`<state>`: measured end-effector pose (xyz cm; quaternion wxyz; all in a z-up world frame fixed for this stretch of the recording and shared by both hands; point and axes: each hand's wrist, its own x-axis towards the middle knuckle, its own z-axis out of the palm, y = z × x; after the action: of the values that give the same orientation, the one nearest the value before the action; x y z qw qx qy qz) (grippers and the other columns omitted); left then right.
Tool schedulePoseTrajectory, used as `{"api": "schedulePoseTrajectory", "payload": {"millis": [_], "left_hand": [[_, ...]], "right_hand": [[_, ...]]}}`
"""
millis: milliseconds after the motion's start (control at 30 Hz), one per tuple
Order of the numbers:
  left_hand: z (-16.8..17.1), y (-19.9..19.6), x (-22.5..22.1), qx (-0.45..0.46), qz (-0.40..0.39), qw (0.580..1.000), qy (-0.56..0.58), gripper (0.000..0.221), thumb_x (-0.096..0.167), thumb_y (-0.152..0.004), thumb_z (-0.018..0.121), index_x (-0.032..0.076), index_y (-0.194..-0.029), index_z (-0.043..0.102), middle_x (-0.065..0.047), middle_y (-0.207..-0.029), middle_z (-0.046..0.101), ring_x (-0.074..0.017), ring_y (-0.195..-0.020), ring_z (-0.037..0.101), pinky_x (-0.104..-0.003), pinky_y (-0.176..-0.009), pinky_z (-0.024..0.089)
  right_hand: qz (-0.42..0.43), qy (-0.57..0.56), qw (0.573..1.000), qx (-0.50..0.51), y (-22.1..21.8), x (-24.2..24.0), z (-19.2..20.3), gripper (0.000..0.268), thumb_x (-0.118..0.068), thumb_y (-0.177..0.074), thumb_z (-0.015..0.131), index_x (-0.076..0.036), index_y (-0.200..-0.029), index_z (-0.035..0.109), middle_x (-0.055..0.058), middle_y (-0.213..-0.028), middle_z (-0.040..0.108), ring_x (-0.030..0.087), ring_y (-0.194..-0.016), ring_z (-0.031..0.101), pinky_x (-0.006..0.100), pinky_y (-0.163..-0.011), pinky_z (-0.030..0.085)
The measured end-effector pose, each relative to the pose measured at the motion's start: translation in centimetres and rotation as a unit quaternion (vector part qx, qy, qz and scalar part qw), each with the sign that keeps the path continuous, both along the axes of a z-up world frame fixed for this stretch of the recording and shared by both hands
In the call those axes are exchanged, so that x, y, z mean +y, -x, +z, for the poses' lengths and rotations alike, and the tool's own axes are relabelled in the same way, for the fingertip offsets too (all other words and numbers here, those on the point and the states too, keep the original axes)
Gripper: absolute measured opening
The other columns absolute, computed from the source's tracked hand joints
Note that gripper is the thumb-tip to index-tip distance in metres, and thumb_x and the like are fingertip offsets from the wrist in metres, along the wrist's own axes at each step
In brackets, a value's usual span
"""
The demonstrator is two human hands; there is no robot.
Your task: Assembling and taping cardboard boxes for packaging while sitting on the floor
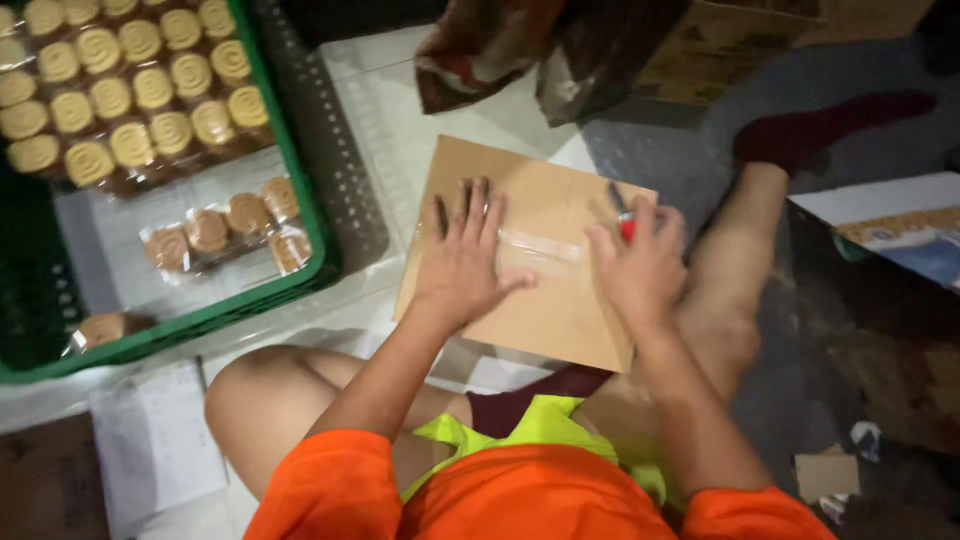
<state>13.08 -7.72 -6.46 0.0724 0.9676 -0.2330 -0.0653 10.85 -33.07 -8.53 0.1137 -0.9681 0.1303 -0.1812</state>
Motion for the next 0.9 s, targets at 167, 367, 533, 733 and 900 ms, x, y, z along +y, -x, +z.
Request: {"api": "schedulePoseTrajectory", "payload": {"millis": [167,367,533,733,900], "left_hand": [[-1.1,2.3,-3.3,0.042,-0.170,0.984,-0.025,0.115,0.094,-0.079,0.027,0.018,-0.165,0.010,-0.010,-0.173,0.008,-0.0358,-0.159,0.002,-0.064,-0.125,-0.001],[1.8,-3.7,0.0,0.040,0.156,0.987,0.012,0.103,0.085,-0.091,0.040,0.021,-0.167,0.013,-0.017,-0.171,0.006,-0.0465,-0.155,0.005,-0.072,-0.119,0.014],[1.9,-5.2,0.0,0.115,0.257,0.956,0.081,0.142,0.098,-0.062,0.061,0.021,-0.167,0.004,-0.032,-0.153,0.023,-0.0570,-0.123,0.050,-0.057,-0.087,0.054],[2.6,-4.4,1.0,0.143,0.255,0.950,0.112,0.153,0.089,-0.048,0.080,0.027,-0.166,0.006,-0.025,-0.142,0.035,-0.0501,-0.122,0.054,-0.052,-0.093,0.053],[3.7,-3.9,0.7,0.122,0.310,0.930,0.153,0.149,0.082,-0.042,0.089,0.015,-0.159,0.026,-0.019,-0.131,0.043,-0.0448,-0.116,0.057,-0.045,-0.095,0.053]], "right_hand": [[-0.036,-0.026,0.991,0.125,-0.8,1.3,0.6,0.115,-0.086,-0.074,0.070,-0.017,-0.159,0.034,0.021,-0.127,0.056,0.048,-0.117,0.061,0.065,-0.086,0.054],[-0.040,-0.109,0.971,0.210,-2.1,2.1,4.4,0.124,-0.086,-0.068,0.074,-0.018,-0.159,0.025,0.022,-0.132,0.058,0.044,-0.124,0.060,0.060,-0.099,0.048],[-0.115,-0.113,0.960,0.230,-5.7,0.5,2.9,0.116,-0.101,-0.064,0.065,-0.009,-0.133,0.050,0.027,-0.115,0.068,0.047,-0.114,0.066,0.055,-0.093,0.051],[-0.117,-0.095,0.966,0.210,-7.7,2.3,3.7,0.115,-0.095,-0.073,0.063,0.001,-0.136,0.052,0.034,-0.115,0.068,0.050,-0.116,0.064,0.054,-0.097,0.048],[-0.127,-0.094,0.965,0.207,-9.9,-0.3,-0.1,0.101,-0.090,-0.076,0.066,-0.002,-0.125,0.060,0.031,-0.112,0.071,0.047,-0.113,0.067,0.055,-0.093,0.052]]}}
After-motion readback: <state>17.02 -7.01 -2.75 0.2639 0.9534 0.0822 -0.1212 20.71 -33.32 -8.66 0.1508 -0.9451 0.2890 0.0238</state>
